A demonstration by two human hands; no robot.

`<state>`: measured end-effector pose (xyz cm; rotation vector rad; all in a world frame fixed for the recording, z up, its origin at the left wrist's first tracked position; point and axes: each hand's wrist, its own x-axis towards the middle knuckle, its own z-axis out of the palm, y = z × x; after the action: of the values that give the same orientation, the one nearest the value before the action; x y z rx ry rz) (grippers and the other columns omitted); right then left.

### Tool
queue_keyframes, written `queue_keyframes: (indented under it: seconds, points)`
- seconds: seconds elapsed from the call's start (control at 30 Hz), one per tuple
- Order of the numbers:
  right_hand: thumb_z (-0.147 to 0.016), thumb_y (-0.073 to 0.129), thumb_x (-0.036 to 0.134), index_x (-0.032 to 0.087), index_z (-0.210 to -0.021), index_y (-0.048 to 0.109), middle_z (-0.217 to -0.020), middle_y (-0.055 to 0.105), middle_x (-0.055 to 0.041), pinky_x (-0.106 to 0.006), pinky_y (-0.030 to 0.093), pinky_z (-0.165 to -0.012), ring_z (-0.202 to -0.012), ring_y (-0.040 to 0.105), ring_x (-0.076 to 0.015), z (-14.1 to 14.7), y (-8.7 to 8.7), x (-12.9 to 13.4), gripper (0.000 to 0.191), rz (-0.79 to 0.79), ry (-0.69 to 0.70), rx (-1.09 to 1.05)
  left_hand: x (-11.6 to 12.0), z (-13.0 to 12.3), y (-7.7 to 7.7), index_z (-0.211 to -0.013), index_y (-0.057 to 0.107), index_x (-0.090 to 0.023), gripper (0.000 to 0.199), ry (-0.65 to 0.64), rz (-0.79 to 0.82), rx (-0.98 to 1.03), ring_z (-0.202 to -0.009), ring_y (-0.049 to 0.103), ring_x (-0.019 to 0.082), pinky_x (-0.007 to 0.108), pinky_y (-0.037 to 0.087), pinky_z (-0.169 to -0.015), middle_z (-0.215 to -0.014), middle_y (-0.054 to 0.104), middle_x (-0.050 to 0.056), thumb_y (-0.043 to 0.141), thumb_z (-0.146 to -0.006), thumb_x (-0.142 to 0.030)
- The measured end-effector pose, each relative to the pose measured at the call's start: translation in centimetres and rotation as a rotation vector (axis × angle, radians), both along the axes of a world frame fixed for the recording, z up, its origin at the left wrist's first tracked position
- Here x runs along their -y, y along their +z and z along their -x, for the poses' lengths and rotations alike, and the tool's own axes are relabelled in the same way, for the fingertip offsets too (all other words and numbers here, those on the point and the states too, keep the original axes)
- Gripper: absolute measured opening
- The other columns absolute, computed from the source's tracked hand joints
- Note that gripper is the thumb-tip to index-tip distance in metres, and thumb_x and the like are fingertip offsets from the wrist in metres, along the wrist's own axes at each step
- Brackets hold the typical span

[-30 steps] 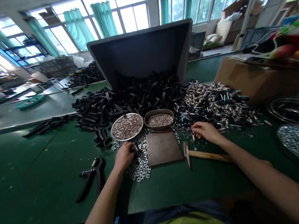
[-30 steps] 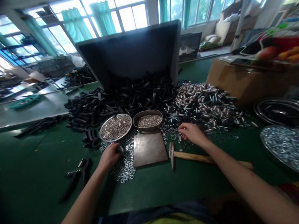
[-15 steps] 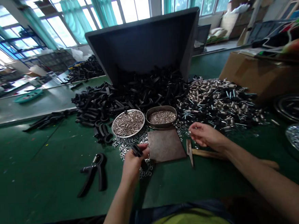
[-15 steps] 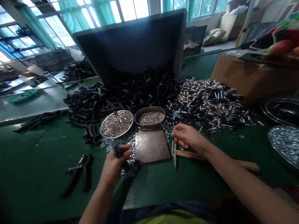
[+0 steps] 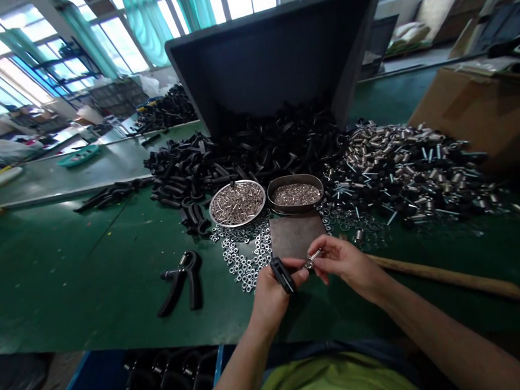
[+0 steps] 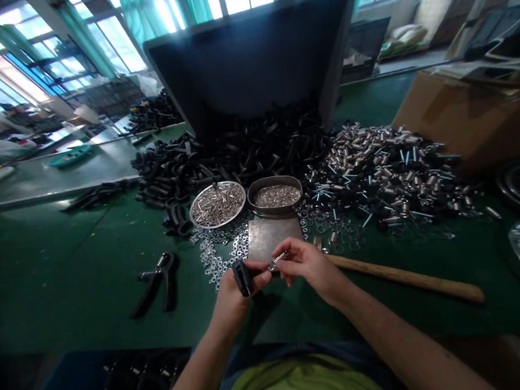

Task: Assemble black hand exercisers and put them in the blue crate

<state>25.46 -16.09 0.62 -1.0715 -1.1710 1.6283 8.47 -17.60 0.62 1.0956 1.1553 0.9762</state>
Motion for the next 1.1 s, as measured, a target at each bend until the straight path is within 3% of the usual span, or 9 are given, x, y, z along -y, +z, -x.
queue_keyframes:
  seconds: [0.1,0.17,0.27,0.33,0.43,0.67,0.83,0.97,1.1]
  points:
    - [-0.071,0.070,0.025,0.018,-0.087,0.062,-0.087,0.065,-0.0023,-0.028,0.050,-0.070,-0.079,0.062,-0.0142,-0.2,-0.1,-0.1,0.020,-0.068,-0.024,0.067,0.1,-0.2,-0.4,-0.078,0.071,-0.018,0.009,0.013,-0.171,-0.121,-0.077,0.061,0.017,0.026,0.044,-0.073,-0.080,0.068,0.004,0.070,-0.070,-0.022]
    - [-0.075,0.066,0.024,0.020,-0.092,0.064,-0.089,0.066,-0.0025,-0.031,0.050,-0.078,-0.084,0.063,-0.0159,-0.4,-0.2,-0.2,0.018,-0.147,-0.032,0.172,0.1,-0.6,-1.0,-0.080,0.069,-0.018,0.011,0.040,-0.140,-0.096,-0.074,0.060,0.015,0.024,0.044,-0.068,-0.079,0.067,0.004,0.068,-0.072,-0.024]
    - [-0.079,0.061,0.024,0.021,-0.098,0.064,-0.091,0.067,-0.0027,-0.033,0.050,-0.080,-0.086,0.064,-0.0172,-0.6,0.1,-0.2,0.019,-0.231,-0.058,0.294,0.1,-1.5,-1.9,-0.082,0.058,-0.017,0.023,0.045,0.222,0.198,-0.046,0.044,0.007,0.018,0.032,-0.044,-0.061,0.055,-0.002,0.070,-0.071,-0.033]
    - [-0.079,0.061,0.025,0.022,-0.098,0.063,-0.095,0.067,-0.0032,-0.033,0.051,-0.080,-0.088,0.064,-0.0179,-0.5,0.7,-0.1,0.019,-0.276,-0.069,0.309,0.1,-2.1,-2.3,-0.081,0.051,-0.017,0.031,0.022,0.450,0.437,-0.041,0.031,0.003,0.014,0.021,-0.039,-0.054,0.043,-0.007,0.073,-0.066,-0.032]
    - [-0.081,0.059,0.023,0.022,-0.096,0.064,-0.098,0.067,-0.0032,-0.032,0.051,-0.079,-0.090,0.064,-0.0176,-0.2,1.7,0.0,0.016,-0.381,-0.058,0.354,-0.1,-2.9,-2.4,-0.078,0.047,-0.016,0.035,-0.013,0.570,0.601,-0.043,0.028,0.001,0.012,0.017,-0.039,-0.055,0.037,-0.008,0.076,-0.061,-0.024]
    - [-0.081,0.052,0.012,0.022,-0.093,0.064,-0.095,0.066,-0.0018,-0.031,0.045,-0.081,-0.091,0.061,-0.0163,0.1,2.1,0.2,0.020,-0.519,0.038,0.557,0.1,-3.6,-2.0,-0.080,0.047,-0.017,0.031,-0.088,0.465,0.473,-0.043,0.026,0.002,0.013,0.018,-0.039,-0.052,0.033,-0.009,0.071,-0.063,-0.025]
    - [-0.081,0.055,0.020,0.020,-0.095,0.061,-0.090,0.066,-0.0031,-0.032,0.048,-0.078,-0.084,0.063,-0.0169,-0.5,0.8,-0.3,0.015,-0.275,0.057,0.427,0.5,-3.1,-1.4,-0.092,0.051,-0.017,0.040,-0.228,0.316,0.146,-0.039,0.029,0.004,0.016,0.021,-0.036,-0.051,0.038,-0.009,0.071,-0.066,-0.039]
    - [-0.080,0.057,0.030,0.019,-0.103,0.056,-0.093,0.067,-0.0046,-0.032,0.049,-0.075,-0.085,0.064,-0.0176,-2.4,-0.4,-2.3,0.025,-0.132,0.226,0.302,0.7,-2.2,-1.5,-0.088,0.050,-0.018,0.039,-0.350,0.338,0.093,-0.038,0.028,0.003,0.017,0.020,-0.035,-0.051,0.038,-0.009,0.071,-0.065,-0.042]
    - [-0.080,0.055,0.021,0.019,-0.089,0.063,-0.090,0.065,-0.0045,-0.031,0.045,-0.076,-0.086,0.059,-0.0182,-5.8,-1.5,-5.6,0.013,-0.362,0.096,0.914,1.0,-1.2,-2.2,-0.082,0.043,-0.020,0.038,-0.303,0.382,0.262,-0.038,0.027,0.004,0.016,0.021,-0.036,-0.050,0.037,-0.010,0.067,-0.070,-0.046]
